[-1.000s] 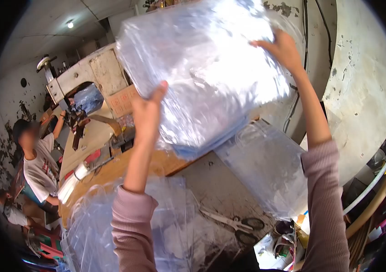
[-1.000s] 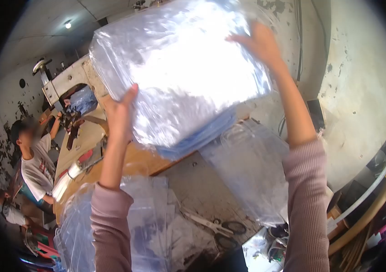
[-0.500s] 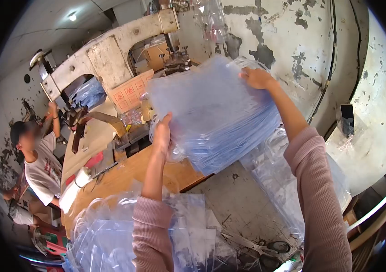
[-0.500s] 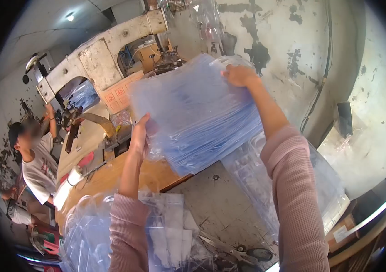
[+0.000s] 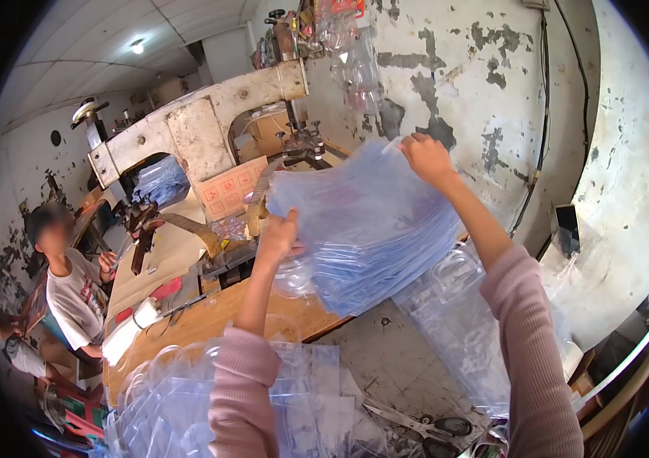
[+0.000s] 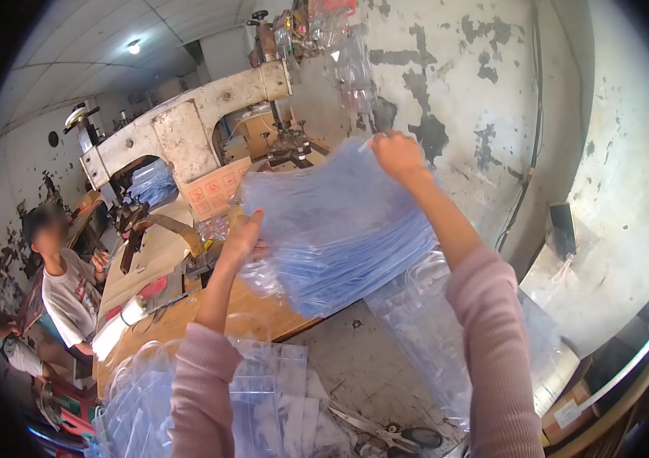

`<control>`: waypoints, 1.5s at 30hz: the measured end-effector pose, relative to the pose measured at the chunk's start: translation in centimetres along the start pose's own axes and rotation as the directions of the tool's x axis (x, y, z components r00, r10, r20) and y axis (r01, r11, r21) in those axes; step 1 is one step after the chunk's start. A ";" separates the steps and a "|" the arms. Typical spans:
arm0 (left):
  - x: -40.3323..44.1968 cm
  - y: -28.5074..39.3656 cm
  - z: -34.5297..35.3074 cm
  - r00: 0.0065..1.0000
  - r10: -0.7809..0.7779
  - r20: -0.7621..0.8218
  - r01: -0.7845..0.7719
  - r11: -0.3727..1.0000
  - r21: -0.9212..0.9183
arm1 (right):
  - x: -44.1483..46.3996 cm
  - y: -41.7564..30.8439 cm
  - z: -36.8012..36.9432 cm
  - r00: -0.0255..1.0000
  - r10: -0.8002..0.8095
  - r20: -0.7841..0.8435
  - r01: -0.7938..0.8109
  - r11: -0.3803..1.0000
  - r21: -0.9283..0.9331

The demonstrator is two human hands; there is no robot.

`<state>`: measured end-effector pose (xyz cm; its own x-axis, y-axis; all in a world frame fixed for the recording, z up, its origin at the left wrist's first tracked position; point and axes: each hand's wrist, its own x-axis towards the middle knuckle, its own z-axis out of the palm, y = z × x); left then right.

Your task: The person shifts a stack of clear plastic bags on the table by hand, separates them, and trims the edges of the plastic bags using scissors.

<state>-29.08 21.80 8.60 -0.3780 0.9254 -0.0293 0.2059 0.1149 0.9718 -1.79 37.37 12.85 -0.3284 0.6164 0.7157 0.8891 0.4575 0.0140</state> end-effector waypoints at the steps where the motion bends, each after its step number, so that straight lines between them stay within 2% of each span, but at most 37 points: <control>1: -0.2 0.1 -0.6 0.974 0.225 -0.033 -0.208 0.942 0.263 | -0.5 0.0 -1.2 1.000 -0.011 -0.010 0.011 1.000 -0.006; 2: -0.7 0.2 -0.9 0.900 0.436 -0.010 -0.371 0.777 0.509 | -1.6 0.5 -2.4 0.993 -0.074 -0.090 0.079 0.995 0.059; 3: -2.3 0.1 -1.1 0.808 0.586 0.068 -0.500 0.619 0.606 | -2.9 0.8 -3.7 0.977 -0.128 -0.171 0.150 0.982 0.118; 4: -4.6 0.0 -1.4 0.695 0.699 0.167 -0.596 0.430 0.678 | -4.6 0.6 -5.8 0.978 -0.158 -0.139 0.179 0.972 0.154; 6: -9.2 0.0 -2.6 0.590 0.723 0.359 -0.650 0.160 0.743 | -9.2 0.2 -10.6 0.987 -0.162 -0.015 0.160 0.949 0.272; 8: -15.8 1.2 -4.2 0.685 0.528 0.503 -0.687 0.236 0.688 | -14.5 -0.1 -15.6 0.967 -0.144 0.211 0.055 0.923 0.380; 11: -23.8 -0.9 -8.6 0.647 0.265 0.715 -0.758 0.118 0.642 | -23.3 1.0 -20.5 0.845 -0.182 0.503 -0.037 0.918 0.394; 12: -26.4 -2.4 -10.5 0.614 0.161 0.772 -0.789 0.116 0.603 | -26.2 1.5 -21.8 0.827 -0.109 0.552 -0.133 0.915 0.380; 13: -29.4 -4.2 -12.2 0.661 0.026 0.750 -0.737 0.214 0.642 | -29.0 1.9 -22.9 0.804 -0.039 0.593 -0.222 0.906 0.361; 14: -32.4 -5.7 -13.5 0.719 -0.101 0.687 -0.635 0.304 0.710 | -32.3 2.7 -23.2 0.857 0.082 0.509 -0.303 0.879 0.368; 15: -35.3 -5.7 -14.2 0.757 -0.255 0.601 -0.436 0.487 0.757 | -35.3 3.6 -22.8 0.885 0.202 0.419 -0.375 0.843 0.385; 16: -38.2 -5.6 -14.0 0.803 0.043 0.594 -0.568 0.355 0.742 | -38.0 4.1 -21.9 0.880 0.198 0.432 -0.377 0.844 0.382; 17: -40.1 -6.9 -14.1 0.805 0.030 0.593 -0.561 0.362 0.744 | -40.7 4.4 -20.5 0.811 0.506 0.292 -0.584 0.697 0.415; 18: -42.0 -8.3 -14.3 0.871 -0.004 0.492 -0.425 0.497 0.757 | -43.3 4.7 -18.8 0.622 0.766 0.163 -0.729 0.490 0.478; 19: -43.4 -9.1 -14.5 0.922 -0.060 0.382 -0.269 0.610 0.745 | -45.5 5.2 -16.9 0.338 0.939 0.060 -0.790 0.249 0.561; 20: -44.6 -9.4 -13.8 0.942 -0.067 0.330 -0.231 0.584 0.778 | -47.5 6.3 -14.7 0.336 0.940 0.062 -0.772 0.237 0.590; 21: -45.7 -9.8 -13.0 0.960 -0.078 0.270 -0.184 0.553 0.813 | -48.0 6.3 -13.1 0.448 0.894 0.000 -0.791 0.396 0.467; 22: -46.1 -10.3 -12.6 0.950 -0.067 0.306 -0.217 0.565 0.796 | -47.9 6.6 -12.2 0.494 0.869 -0.024 -0.791 0.460 0.404; 23: -46.1 -9.4 -12.1 0.937 -0.009 0.349 -0.312 0.428 0.848 | -46.8 6.3 -11.1 0.548 0.835 -0.049 -0.775 0.529 0.346; 25: -45.4 -9.8 -11.6 0.871 -0.279 0.405 -0.295 0.363 0.884 | -45.6 5.5 -9.9 0.550 0.835 -0.027 -0.787 0.529 0.318; 26: -45.3 -10.0 -11.3 0.875 -0.296 0.383 -0.267 0.365 0.892 | -45.5 6.3 -9.4 0.536 0.843 -0.039 -0.828 0.534 0.173; 27: -45.0 -10.4 -11.0 0.884 -0.235 0.403 -0.326 0.307 0.894 | -45.5 6.8 -9.0 0.522 0.850 -0.062 -0.851 0.524 0.020; 28: -44.7 -10.8 -10.9 0.883 -0.180 0.433 -0.386 0.245 0.889 | -45.5 6.5 -9.2 0.529 0.847 -0.044 -0.848 0.530 0.014; 29: -44.5 -11.5 -10.9 0.880 -0.201 0.430 -0.377 0.253 0.891 | -45.8 6.1 -9.9 0.573 0.812 -0.110 -0.812 0.581 0.057; 30: -44.4 -12.3 -11.1 0.850 -0.177 0.496 -0.435 0.296 0.851 | -45.9 5.4 -11.0 0.608 0.774 -0.176 -0.773 0.628 0.093; 31: -44.3 -12.6 -11.2 0.816 -0.148 0.559 -0.489 0.339 0.804 | -46.0 4.0 -12.3 0.612 0.776 -0.155 -0.775 0.627 0.078; 33: -44.3 -12.7 -10.7 0.819 -0.153 0.554 -0.497 0.295 0.816 | -44.6 -2.4 -15.7 0.691 0.689 -0.220 -0.684 0.721 0.112; 35: -43.9 -14.3 -10.1 0.788 0.097 0.608 -0.585 0.424 0.691 | -44.7 -8.0 -17.2 0.702 0.688 -0.187 -0.622 0.719 0.310; 36: -43.7 -13.5 -9.1 0.790 0.141 0.596 -0.593 0.419 0.687 | -45.4 -10.5 -17.2 0.748 0.635 -0.191 -0.549 0.755 0.360; 37: -43.6 -13.9 -8.0 0.790 0.139 0.597 -0.592 0.425 0.684 | -45.1 -14.2 -17.5 0.797 0.572 -0.194 -0.451 0.778 0.437; 38: -43.6 -14.6 -6.9 0.791 0.242 0.563 -0.604 0.460 0.651 | -44.7 -17.3 -18.6 0.879 0.471 -0.074 -0.396 0.808 0.437; 39: -43.6 -15.0 -5.9 0.787 0.339 0.515 -0.615 0.490 0.618 | -44.0 -19.9 -19.5 0.937 0.345 0.061 -0.315 0.753 0.577; 40: -43.5 -14.9 -4.6 0.792 0.331 0.513 -0.608 0.495 0.620 | -43.7 -21.6 -20.1 0.966 0.171 0.192 -0.255 0.729 0.635; 41: -43.1 -14.7 -3.4 0.780 0.385 0.494 -0.625 0.445 0.641 | -42.3 -23.1 -21.7 0.923 -0.059 0.379 -0.203 0.763 0.614; 42: -42.9 -14.6 -2.9 0.763 0.437 0.476 -0.638 0.393 0.662 | -41.9 -23.5 -21.3 0.841 -0.313 0.442 -0.105 0.706 0.700; 43: -43.0 -14.8 -2.9 0.768 0.431 0.474 -0.634 0.400 0.662 | -41.6 -23.7 -21.3 0.836 -0.317 0.448 -0.108 0.705 0.701; 45: -43.0 -15.5 -3.0 0.792 0.445 0.418 -0.610 0.541 0.579 | -41.0 -24.0 -21.5 0.724 -0.436 0.535 -0.011 0.768 0.641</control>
<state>-18.72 -20.89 -4.48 0.1699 0.9349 0.3116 0.8647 -0.2931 0.4079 -2.76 -12.69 -1.84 -0.7959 0.5894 0.1382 0.4819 0.7550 -0.4447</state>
